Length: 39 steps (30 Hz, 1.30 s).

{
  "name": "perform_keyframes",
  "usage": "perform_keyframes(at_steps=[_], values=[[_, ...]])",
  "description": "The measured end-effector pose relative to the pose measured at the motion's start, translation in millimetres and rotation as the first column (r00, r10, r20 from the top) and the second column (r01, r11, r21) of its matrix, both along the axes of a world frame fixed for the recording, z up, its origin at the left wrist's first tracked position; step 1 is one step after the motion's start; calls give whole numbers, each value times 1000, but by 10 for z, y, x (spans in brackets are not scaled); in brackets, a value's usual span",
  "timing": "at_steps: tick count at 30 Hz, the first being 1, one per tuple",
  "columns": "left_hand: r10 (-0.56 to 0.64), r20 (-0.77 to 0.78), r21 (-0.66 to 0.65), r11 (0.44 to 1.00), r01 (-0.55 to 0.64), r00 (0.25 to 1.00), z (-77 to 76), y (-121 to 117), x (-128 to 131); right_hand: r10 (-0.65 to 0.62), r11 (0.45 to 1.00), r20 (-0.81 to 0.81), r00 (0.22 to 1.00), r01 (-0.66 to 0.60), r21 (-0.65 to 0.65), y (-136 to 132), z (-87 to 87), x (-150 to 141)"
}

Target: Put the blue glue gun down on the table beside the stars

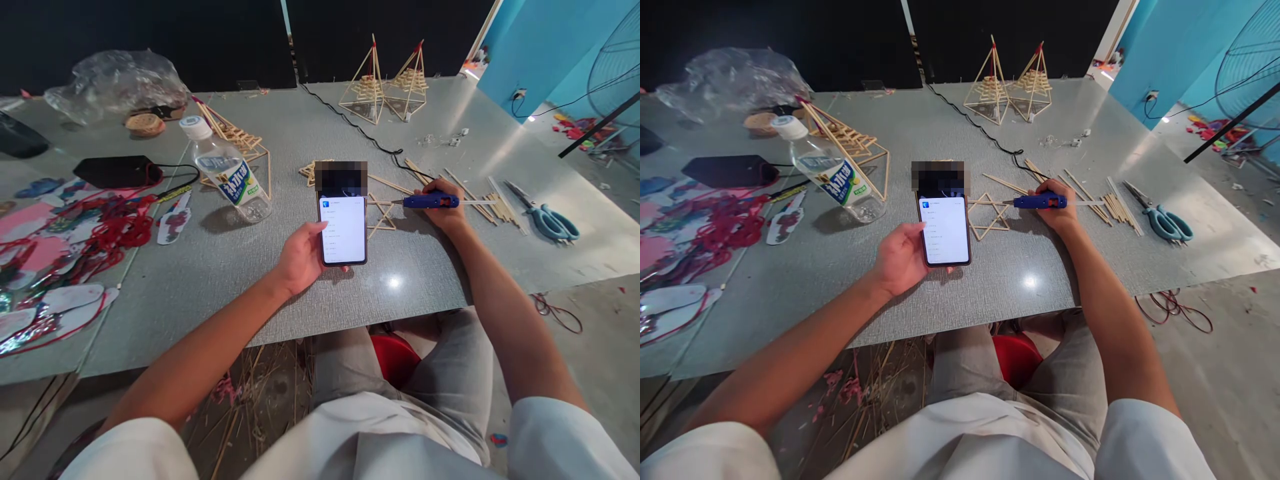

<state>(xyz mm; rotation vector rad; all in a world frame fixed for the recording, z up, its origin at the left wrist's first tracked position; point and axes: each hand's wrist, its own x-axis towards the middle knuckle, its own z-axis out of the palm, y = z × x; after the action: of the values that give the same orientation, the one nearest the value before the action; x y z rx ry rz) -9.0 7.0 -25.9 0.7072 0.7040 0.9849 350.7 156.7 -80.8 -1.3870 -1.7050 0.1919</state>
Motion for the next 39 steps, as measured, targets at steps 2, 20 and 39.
perform_keyframes(at_steps=[2, 20, 39], values=[[11, -10, 26, 1000, -11, 1000, 6, 8, 3, 5, 1000, 0, 1000, -5, -1, -2, 2, 0], [-1, 19, 45, 999, 0, 1000, 57, 14, -16, 28, 1000, 32, 999, -27, -13, -59, 67, -24], [-119, 142, -176, 974, 143, 983, -15, -148, 19, 78, 997, 60, 995, -76, -34, -123, 106, -56]])
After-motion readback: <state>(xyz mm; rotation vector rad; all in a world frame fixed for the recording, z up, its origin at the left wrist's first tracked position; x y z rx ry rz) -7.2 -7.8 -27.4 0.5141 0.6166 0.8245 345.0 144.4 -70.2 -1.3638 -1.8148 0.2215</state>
